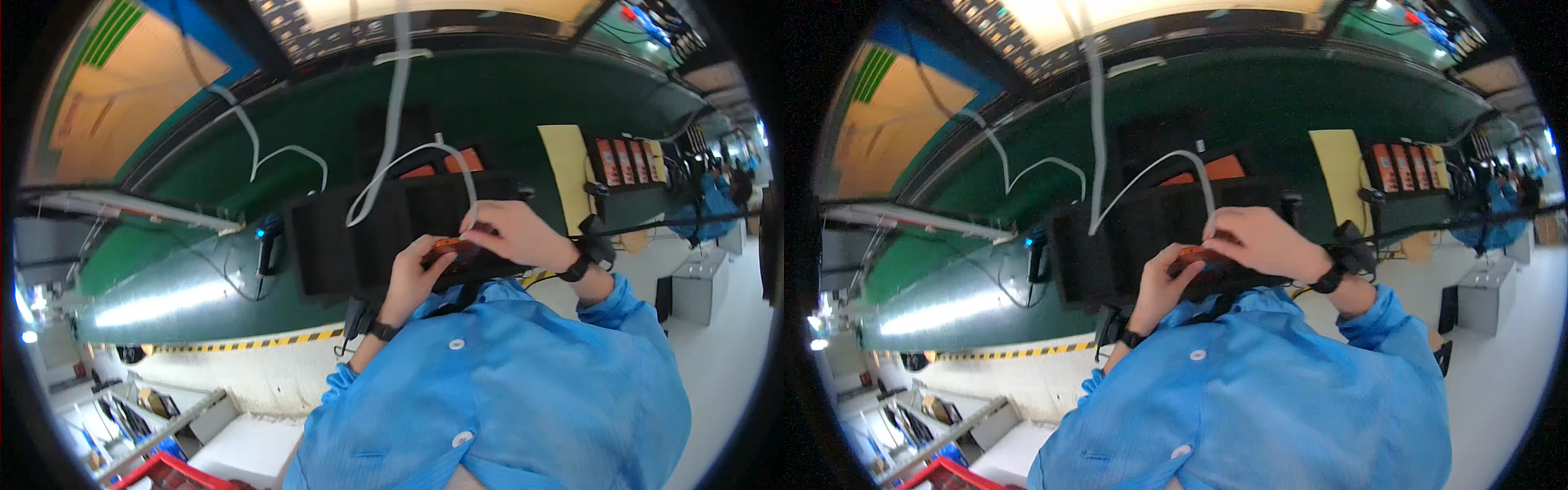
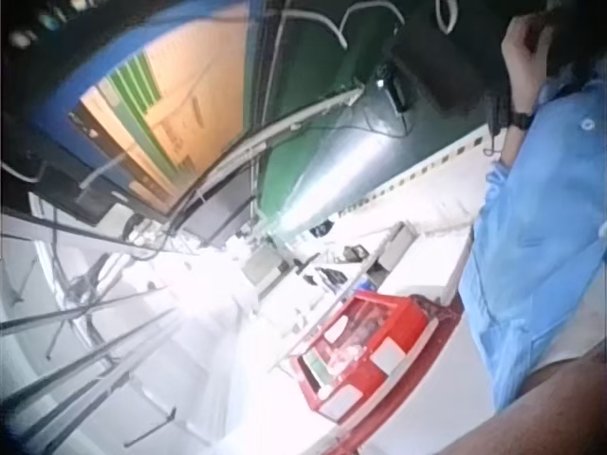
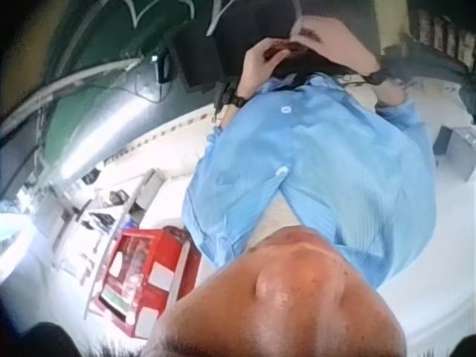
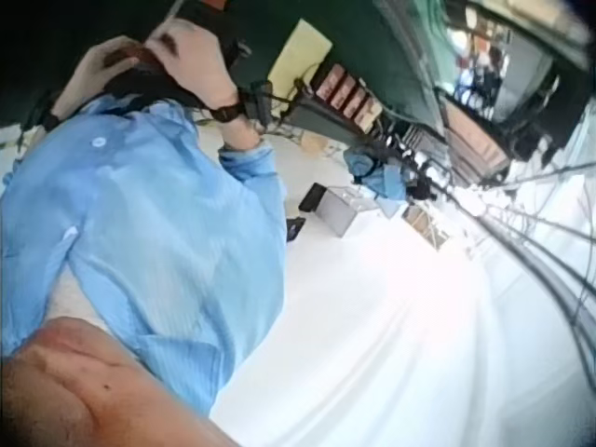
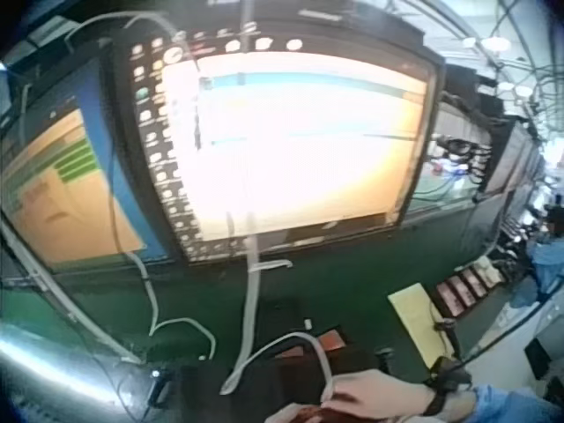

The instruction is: Inspecting and scanning electronic devices in orange cases and writing notes on paper.

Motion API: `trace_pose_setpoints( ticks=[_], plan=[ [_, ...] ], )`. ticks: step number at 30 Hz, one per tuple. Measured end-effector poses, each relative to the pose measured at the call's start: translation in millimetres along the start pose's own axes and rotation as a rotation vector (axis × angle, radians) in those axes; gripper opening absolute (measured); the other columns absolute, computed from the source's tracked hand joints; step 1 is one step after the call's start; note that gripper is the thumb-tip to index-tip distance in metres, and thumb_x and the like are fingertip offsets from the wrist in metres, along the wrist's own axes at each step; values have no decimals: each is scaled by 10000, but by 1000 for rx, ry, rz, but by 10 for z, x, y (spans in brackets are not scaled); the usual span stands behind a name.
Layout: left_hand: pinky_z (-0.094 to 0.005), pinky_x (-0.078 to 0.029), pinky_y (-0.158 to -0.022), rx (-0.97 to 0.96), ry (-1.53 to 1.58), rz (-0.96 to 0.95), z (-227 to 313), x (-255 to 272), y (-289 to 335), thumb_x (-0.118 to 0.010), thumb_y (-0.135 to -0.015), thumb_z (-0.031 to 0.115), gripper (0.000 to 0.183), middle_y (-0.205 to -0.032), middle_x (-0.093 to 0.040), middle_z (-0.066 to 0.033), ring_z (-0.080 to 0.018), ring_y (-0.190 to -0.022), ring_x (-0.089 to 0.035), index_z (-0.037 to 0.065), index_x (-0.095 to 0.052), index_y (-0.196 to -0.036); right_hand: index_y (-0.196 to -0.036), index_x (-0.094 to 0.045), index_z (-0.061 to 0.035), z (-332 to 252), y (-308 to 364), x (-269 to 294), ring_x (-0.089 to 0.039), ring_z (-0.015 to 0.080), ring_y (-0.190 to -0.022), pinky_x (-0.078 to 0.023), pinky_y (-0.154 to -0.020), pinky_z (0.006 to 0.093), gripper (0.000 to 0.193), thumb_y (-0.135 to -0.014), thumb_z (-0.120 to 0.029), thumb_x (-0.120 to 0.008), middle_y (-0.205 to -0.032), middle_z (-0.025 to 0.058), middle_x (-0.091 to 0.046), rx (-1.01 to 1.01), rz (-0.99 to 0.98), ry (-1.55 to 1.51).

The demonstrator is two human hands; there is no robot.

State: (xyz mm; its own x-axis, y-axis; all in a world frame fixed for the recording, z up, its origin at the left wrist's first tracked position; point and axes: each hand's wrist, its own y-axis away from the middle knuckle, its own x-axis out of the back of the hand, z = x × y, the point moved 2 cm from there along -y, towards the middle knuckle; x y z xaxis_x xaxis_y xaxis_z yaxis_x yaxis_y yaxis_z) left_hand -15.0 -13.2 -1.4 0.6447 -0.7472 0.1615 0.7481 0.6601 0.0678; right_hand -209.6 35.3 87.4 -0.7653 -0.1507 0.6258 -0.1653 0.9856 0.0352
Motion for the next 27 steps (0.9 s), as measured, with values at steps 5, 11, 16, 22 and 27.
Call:
trace_pose_setpoints(
  ticks=[5, 11, 16, 22, 27],
  plan=[
    [-275, -523, -772, -7, -39, 132, -30, -104, -42, -684, -867, 69, 210, -925, -661, -116, -204, -842, -679, 0, -652, -1064, -913, -628, -31, 104, 135, -88, -644, 304, -807, -522, -701, 358, 108, -878, -133, -643, -881, 106, -629, 37, 163, 128],
    [-221, -486, -742, 59, 163, 121, -273, -19, -391, -665, -913, 94, 241, -948, -677, -29, -78, -829, -615, -12, -622, -1125, -1155, -578, -48, 112, 260, -175, -623, 303, -943, -519, -807, 376, 316, -891, -206, -651, -1018, 135, -610, -49, 506, 72],
    [-247, -487, -755, -141, 59, 517, -373, 163, -760, -685, -898, 110, 313, -987, -662, -59, -104, -851, -609, -14, -585, -1167, -1240, -547, -52, -56, 1012, -179, -565, 343, -1095, -487, -928, 402, 382, -924, -255, -620, -1176, 169, -559, 81, 76, 36],
    [-428, -423, -911, -42, -731, 816, -557, 250, -995, -708, -864, 223, 497, -1061, -626, -176, -332, -1024, -566, -18, -529, -1260, -1088, -649, 6, 356, 2367, 686, -583, 263, -1156, -456, -979, 364, 285, -982, -243, -560, -1204, 139, -630, -11, -411, -602],
    [-465, -407, -949, -298, -797, 931, -283, -149, -745, -679, -890, 223, 487, -1202, -563, -212, -366, -1114, -534, -23, -507, -1274, -1198, -554, 23, 2267, 2776, 1119, -614, 253, -1000, -475, -916, 380, 473, -871, -289, -692, -1095, 154, -625, -686, 732, -411]
  ],
)
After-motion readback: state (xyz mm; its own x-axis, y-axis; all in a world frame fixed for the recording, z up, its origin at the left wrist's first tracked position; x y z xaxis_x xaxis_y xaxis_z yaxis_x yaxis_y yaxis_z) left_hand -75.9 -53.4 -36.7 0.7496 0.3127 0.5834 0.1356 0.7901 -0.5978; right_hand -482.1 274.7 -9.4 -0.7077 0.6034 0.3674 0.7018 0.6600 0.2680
